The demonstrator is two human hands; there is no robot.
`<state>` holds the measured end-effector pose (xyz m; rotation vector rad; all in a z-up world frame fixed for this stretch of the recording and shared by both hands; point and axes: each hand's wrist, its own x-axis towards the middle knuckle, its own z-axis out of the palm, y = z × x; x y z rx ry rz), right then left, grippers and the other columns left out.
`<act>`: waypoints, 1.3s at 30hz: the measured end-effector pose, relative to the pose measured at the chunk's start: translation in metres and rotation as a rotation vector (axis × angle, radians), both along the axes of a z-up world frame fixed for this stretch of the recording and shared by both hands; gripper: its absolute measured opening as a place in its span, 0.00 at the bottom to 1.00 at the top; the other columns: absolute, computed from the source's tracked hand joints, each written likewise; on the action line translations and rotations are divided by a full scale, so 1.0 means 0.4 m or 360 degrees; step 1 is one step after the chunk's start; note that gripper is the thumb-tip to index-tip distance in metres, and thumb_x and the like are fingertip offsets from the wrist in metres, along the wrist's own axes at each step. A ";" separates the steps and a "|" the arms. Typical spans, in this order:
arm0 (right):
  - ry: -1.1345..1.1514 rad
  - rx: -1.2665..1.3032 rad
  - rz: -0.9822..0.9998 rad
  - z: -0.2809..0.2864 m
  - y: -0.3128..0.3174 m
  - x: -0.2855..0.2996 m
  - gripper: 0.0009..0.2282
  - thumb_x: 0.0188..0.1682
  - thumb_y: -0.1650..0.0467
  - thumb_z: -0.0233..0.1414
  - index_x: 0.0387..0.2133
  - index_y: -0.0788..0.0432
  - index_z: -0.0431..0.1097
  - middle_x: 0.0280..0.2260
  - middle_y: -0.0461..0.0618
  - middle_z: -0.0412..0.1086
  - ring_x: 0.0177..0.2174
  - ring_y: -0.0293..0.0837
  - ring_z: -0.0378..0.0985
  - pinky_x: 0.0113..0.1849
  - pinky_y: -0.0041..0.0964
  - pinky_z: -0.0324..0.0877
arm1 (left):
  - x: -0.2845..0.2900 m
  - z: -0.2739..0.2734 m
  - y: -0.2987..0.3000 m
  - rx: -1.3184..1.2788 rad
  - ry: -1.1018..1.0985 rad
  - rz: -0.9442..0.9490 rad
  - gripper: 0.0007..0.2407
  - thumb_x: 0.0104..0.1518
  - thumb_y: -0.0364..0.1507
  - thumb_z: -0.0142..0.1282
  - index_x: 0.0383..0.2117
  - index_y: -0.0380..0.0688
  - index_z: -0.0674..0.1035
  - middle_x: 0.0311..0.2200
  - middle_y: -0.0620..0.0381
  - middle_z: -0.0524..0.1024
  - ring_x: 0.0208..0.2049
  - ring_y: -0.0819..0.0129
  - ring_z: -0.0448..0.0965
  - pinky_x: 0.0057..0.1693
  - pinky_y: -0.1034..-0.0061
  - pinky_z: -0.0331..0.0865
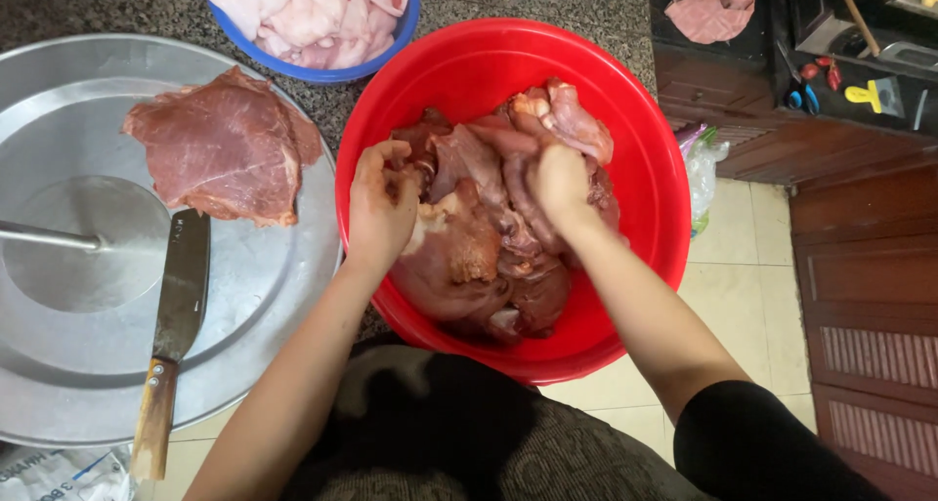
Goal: The recorder is using their hands to marinate or inspect a large quantity of raw meat in a red plastic bowl.
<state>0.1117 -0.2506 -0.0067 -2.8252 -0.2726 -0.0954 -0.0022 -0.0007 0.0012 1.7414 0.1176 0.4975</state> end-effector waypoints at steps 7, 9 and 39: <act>-0.0265 0.0060 -0.0004 0.052 -0.117 0.013 0.11 0.48 0.67 0.57 0.35 0.65 0.76 0.30 0.70 0.75 0.33 0.68 0.79 0.37 0.59 0.73 | 0.002 -0.016 0.003 -0.0003 -0.0024 0.0002 0.13 0.57 0.18 0.55 0.49 0.37 0.75 0.46 0.50 0.77 0.34 0.67 0.79 0.43 0.75 0.74; -0.0553 0.0157 -0.0174 0.034 -0.172 0.026 0.10 0.56 0.68 0.54 0.30 0.61 0.78 0.27 0.66 0.75 0.29 0.61 0.81 0.34 0.54 0.75 | 0.002 -0.011 -0.001 0.0005 -0.0020 -0.0019 0.14 0.57 0.17 0.56 0.49 0.37 0.75 0.46 0.50 0.77 0.35 0.66 0.78 0.44 0.74 0.74; -0.0298 0.0436 -0.0296 -0.054 -0.151 0.132 0.10 0.45 0.75 0.52 0.38 0.63 0.78 0.34 0.68 0.77 0.39 0.63 0.81 0.43 0.54 0.74 | 0.000 -0.008 0.006 -0.0023 0.0048 -0.0070 0.08 0.58 0.19 0.55 0.43 0.37 0.77 0.41 0.50 0.78 0.32 0.67 0.81 0.39 0.74 0.74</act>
